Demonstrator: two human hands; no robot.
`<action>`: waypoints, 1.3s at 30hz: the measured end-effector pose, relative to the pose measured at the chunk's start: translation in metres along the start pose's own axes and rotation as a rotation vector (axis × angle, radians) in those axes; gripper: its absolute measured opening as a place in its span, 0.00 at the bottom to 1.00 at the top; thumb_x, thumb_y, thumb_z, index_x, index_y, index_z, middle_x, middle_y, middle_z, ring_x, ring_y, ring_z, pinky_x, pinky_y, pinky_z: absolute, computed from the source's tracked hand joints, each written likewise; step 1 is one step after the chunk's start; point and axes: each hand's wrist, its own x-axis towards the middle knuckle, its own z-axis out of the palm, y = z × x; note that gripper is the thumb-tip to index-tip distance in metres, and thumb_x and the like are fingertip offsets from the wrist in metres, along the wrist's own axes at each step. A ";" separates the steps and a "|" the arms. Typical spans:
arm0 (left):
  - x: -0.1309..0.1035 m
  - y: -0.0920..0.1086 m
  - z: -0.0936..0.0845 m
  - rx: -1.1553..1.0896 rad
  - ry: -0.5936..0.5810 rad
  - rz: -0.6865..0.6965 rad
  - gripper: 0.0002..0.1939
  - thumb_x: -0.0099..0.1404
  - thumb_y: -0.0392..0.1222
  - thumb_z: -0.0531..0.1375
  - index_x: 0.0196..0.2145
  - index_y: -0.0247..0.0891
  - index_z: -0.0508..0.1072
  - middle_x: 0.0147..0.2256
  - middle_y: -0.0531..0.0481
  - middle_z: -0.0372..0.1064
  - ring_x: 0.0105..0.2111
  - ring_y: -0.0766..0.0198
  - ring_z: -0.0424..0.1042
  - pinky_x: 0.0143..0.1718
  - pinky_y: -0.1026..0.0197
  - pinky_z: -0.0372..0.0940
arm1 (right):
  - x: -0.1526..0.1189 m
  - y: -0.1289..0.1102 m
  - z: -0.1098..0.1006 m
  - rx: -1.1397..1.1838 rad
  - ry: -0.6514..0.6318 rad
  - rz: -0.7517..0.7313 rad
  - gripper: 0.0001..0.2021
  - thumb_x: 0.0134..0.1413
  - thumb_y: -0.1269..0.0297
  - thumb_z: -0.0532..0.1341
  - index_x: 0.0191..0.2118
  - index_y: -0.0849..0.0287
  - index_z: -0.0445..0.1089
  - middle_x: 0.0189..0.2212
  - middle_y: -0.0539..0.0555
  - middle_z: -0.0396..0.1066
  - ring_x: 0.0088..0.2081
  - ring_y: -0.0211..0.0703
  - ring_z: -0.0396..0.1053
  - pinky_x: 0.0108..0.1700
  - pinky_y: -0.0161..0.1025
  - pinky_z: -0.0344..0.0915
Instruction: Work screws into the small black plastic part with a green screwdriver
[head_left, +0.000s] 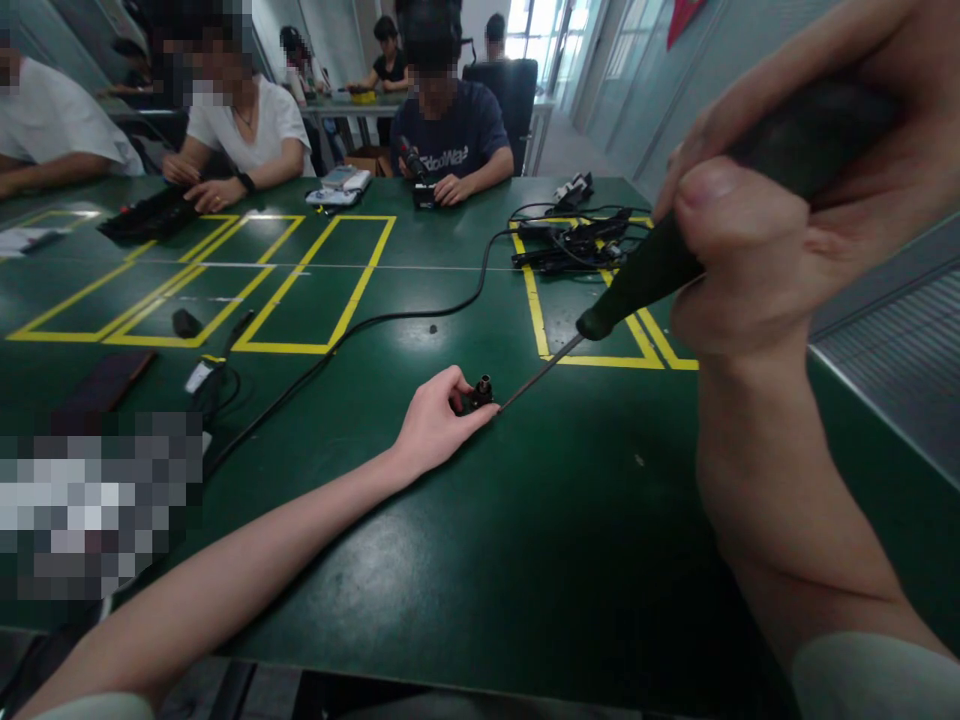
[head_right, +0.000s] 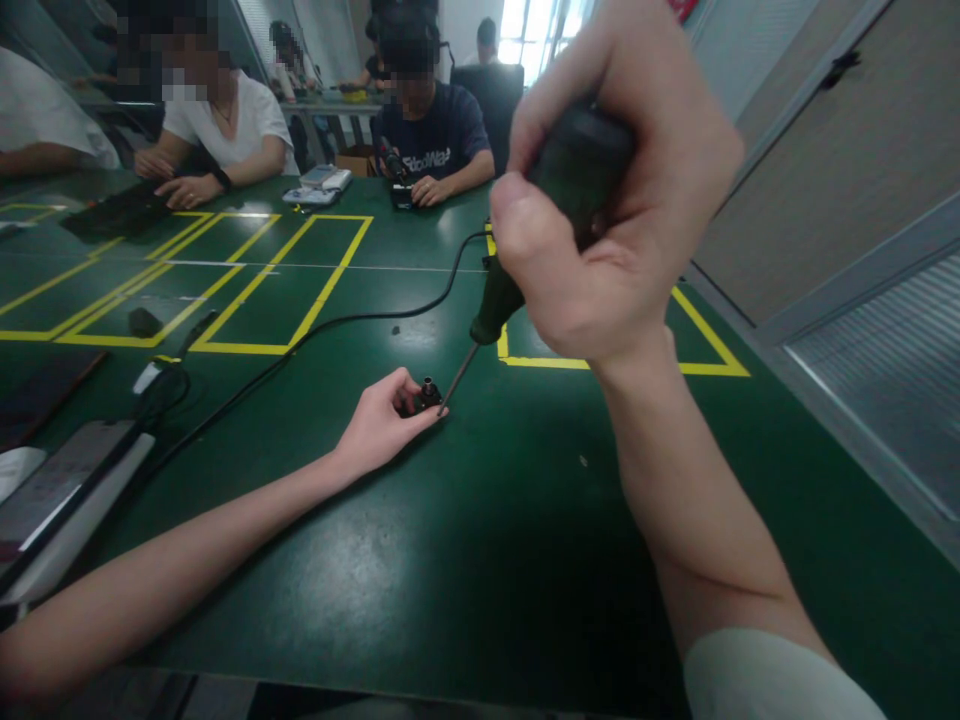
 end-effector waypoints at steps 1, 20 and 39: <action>0.000 0.000 0.000 0.001 0.004 -0.016 0.21 0.59 0.51 0.73 0.31 0.41 0.64 0.27 0.56 0.66 0.28 0.63 0.65 0.31 0.60 0.59 | 0.000 -0.002 0.002 -0.033 0.054 -0.063 0.16 0.53 0.44 0.65 0.28 0.51 0.72 0.31 0.52 0.65 0.38 0.46 0.63 0.51 0.49 0.66; 0.005 0.006 0.001 -0.096 -0.094 0.050 0.14 0.58 0.44 0.75 0.36 0.39 0.76 0.35 0.51 0.79 0.36 0.58 0.76 0.42 0.55 0.69 | 0.003 -0.001 0.007 -0.181 -0.065 -0.396 0.10 0.62 0.55 0.62 0.34 0.55 0.71 0.29 0.48 0.71 0.30 0.36 0.66 0.32 0.39 0.64; 0.003 0.012 0.001 -0.068 -0.099 0.096 0.12 0.61 0.41 0.71 0.42 0.39 0.78 0.40 0.48 0.81 0.40 0.56 0.79 0.46 0.54 0.71 | 0.001 -0.011 0.001 -0.244 -0.196 -0.324 0.12 0.60 0.50 0.66 0.38 0.53 0.72 0.34 0.50 0.72 0.33 0.39 0.69 0.35 0.40 0.69</action>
